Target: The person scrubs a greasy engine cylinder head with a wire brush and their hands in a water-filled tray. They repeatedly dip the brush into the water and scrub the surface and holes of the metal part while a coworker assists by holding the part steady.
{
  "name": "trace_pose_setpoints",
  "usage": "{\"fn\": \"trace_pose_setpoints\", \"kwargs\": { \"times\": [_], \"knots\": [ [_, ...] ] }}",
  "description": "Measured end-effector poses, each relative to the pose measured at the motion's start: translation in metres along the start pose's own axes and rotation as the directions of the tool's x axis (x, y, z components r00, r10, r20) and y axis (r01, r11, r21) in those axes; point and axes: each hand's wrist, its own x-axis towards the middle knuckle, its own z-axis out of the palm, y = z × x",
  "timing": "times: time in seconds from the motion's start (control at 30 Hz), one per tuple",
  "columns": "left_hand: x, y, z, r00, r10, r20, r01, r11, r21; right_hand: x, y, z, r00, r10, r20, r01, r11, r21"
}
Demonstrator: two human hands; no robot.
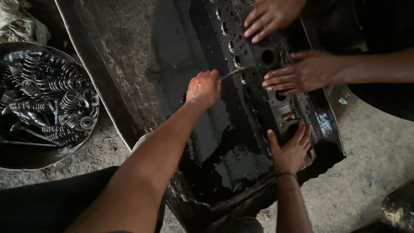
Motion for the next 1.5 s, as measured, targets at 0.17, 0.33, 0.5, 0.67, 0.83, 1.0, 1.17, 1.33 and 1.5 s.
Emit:
{"fn": "trace_pose_setpoints", "kwargs": {
  "times": [0.17,0.33,0.5,0.67,0.83,1.0,1.17,1.33,1.5],
  "knots": [
    [0.013,0.023,0.002,0.988,-0.144,0.059,0.141,0.988,0.055,0.0,-0.002,0.003,1.0,0.018,-0.012,-0.018,1.0,-0.011],
    [0.033,0.048,0.016,0.969,-0.237,0.068,0.239,0.971,-0.025,0.0,-0.003,0.002,1.0,-0.007,-0.022,0.006,1.0,-0.026],
    [0.05,0.057,0.032,0.977,-0.205,0.05,0.208,0.975,-0.075,0.003,-0.012,-0.005,0.994,0.081,0.067,-0.079,0.996,-0.038],
    [0.036,0.043,0.017,0.979,-0.168,-0.113,0.145,0.971,-0.189,-0.001,-0.015,-0.006,0.999,0.045,0.02,-0.045,0.999,-0.023],
    [0.005,0.017,0.015,0.986,0.004,-0.166,-0.02,0.995,-0.097,-0.001,-0.01,-0.004,1.0,0.004,-0.011,-0.004,1.0,-0.013],
    [0.023,0.025,0.023,0.998,0.022,-0.053,-0.026,0.997,-0.076,-0.002,-0.014,-0.004,0.999,-0.004,-0.035,0.004,1.0,-0.012],
    [0.038,0.037,0.034,0.996,0.015,-0.089,-0.022,0.997,-0.075,0.0,-0.016,-0.004,0.999,0.052,-0.003,-0.052,0.998,-0.021],
    [0.038,0.036,0.019,0.996,0.068,-0.049,-0.068,0.998,0.001,-0.002,-0.011,0.004,0.999,0.01,-0.051,-0.013,0.998,-0.053],
    [0.01,0.051,0.007,0.966,-0.005,-0.258,-0.002,1.0,-0.026,0.003,0.001,0.003,1.0,0.017,0.016,-0.017,1.0,-0.011]
  ]
}}
